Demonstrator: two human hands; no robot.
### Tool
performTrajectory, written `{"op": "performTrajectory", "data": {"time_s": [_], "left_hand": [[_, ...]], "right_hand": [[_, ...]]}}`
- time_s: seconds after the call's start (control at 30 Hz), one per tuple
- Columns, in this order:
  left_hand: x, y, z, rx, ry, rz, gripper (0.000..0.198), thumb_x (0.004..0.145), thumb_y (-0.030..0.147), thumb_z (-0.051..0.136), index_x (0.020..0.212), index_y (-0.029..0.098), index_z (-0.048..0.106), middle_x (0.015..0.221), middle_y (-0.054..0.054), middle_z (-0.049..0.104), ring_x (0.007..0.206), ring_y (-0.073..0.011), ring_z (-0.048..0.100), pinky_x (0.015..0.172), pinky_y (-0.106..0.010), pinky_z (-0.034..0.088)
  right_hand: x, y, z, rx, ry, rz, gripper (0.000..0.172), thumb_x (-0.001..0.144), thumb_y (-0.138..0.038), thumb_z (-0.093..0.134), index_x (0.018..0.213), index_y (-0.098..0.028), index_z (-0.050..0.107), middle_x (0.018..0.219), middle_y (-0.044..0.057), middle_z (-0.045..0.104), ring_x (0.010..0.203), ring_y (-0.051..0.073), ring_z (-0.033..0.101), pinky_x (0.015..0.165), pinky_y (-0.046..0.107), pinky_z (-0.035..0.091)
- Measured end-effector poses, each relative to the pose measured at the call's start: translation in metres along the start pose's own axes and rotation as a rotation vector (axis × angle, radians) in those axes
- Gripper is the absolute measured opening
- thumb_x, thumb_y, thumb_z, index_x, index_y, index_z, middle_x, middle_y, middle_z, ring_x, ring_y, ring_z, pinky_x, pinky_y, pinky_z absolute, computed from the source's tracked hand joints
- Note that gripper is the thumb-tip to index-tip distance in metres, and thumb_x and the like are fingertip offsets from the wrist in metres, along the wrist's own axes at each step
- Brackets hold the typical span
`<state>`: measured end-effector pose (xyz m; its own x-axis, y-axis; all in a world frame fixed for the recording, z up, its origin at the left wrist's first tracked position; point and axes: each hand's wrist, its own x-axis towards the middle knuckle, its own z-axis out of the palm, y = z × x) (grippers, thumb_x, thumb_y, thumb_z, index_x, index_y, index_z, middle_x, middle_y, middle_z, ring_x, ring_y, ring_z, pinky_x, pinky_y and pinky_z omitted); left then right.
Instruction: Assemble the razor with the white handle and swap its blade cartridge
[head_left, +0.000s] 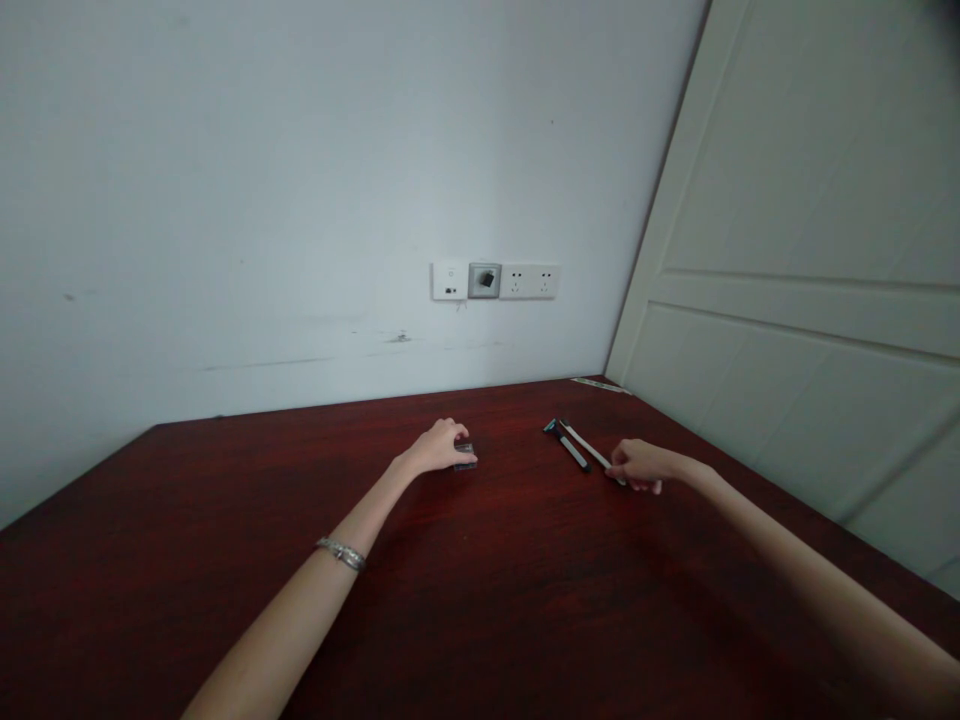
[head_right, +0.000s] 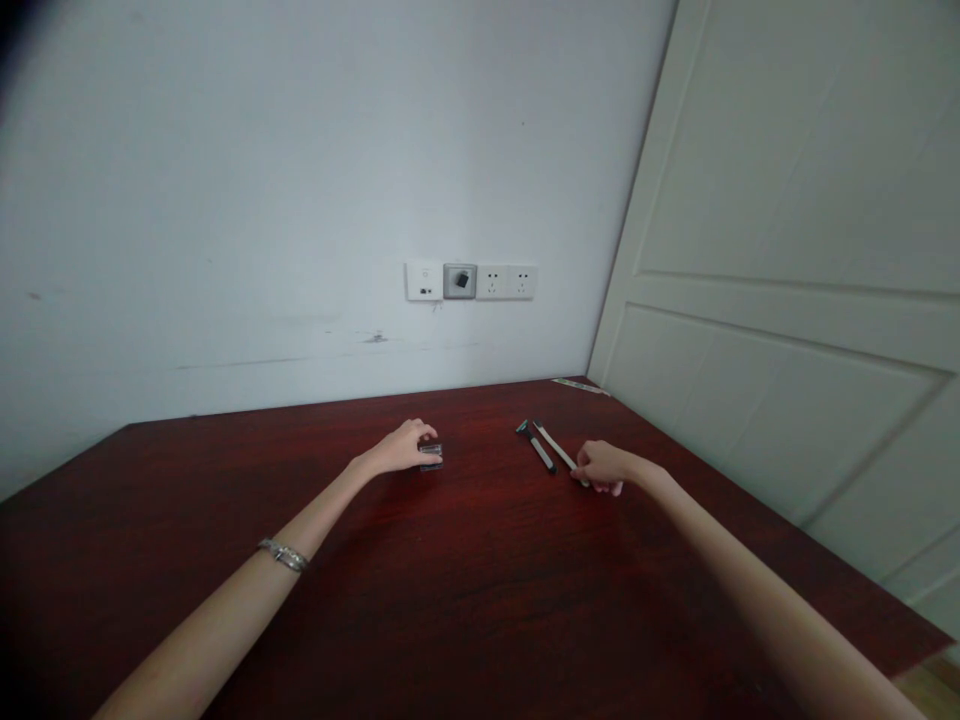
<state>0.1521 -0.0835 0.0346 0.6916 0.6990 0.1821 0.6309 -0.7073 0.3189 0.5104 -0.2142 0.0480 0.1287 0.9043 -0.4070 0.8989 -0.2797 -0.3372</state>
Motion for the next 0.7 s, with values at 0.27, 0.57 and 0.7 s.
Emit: {"op": "performTrajectory", "data": {"time_s": [0.27, 0.57, 0.7], "left_hand": [[-0.001, -0.008, 0.002, 0.077, -0.067, -0.029, 0.065, 0.064, 0.053, 0.067, 0.115, 0.015, 0.060, 0.109, -0.014, 0.057, 0.103, -0.0293, 0.050, 0.087, -0.033, 0.039], [-0.007, -0.008, -0.004, 0.057, -0.116, -0.034, 0.052, 0.063, 0.048, 0.068, 0.105, 0.017, 0.064, 0.103, -0.011, 0.058, 0.100, -0.0285, 0.050, 0.084, -0.033, 0.040], [-0.010, -0.008, -0.005, 0.031, -0.120, -0.031, 0.044, 0.061, 0.045, 0.070, 0.097, 0.020, 0.067, 0.099, -0.008, 0.060, 0.099, -0.0272, 0.051, 0.084, -0.031, 0.040]], "right_hand": [[0.005, 0.001, -0.005, -0.052, -0.045, 0.043, 0.026, 0.076, -0.037, 0.058, 0.064, -0.014, 0.058, 0.050, 0.001, 0.051, 0.043, 0.011, 0.051, 0.041, 0.027, 0.048], [-0.001, 0.007, -0.014, -0.014, 0.060, -0.037, 0.045, 0.076, -0.058, 0.052, 0.068, -0.014, 0.058, 0.059, 0.005, 0.055, 0.047, 0.014, 0.053, 0.039, 0.027, 0.047], [-0.012, -0.002, -0.017, -0.022, 0.143, -0.141, 0.046, 0.079, -0.058, 0.048, 0.068, -0.014, 0.055, 0.061, 0.006, 0.055, 0.044, 0.013, 0.052, 0.035, 0.023, 0.042]]}}
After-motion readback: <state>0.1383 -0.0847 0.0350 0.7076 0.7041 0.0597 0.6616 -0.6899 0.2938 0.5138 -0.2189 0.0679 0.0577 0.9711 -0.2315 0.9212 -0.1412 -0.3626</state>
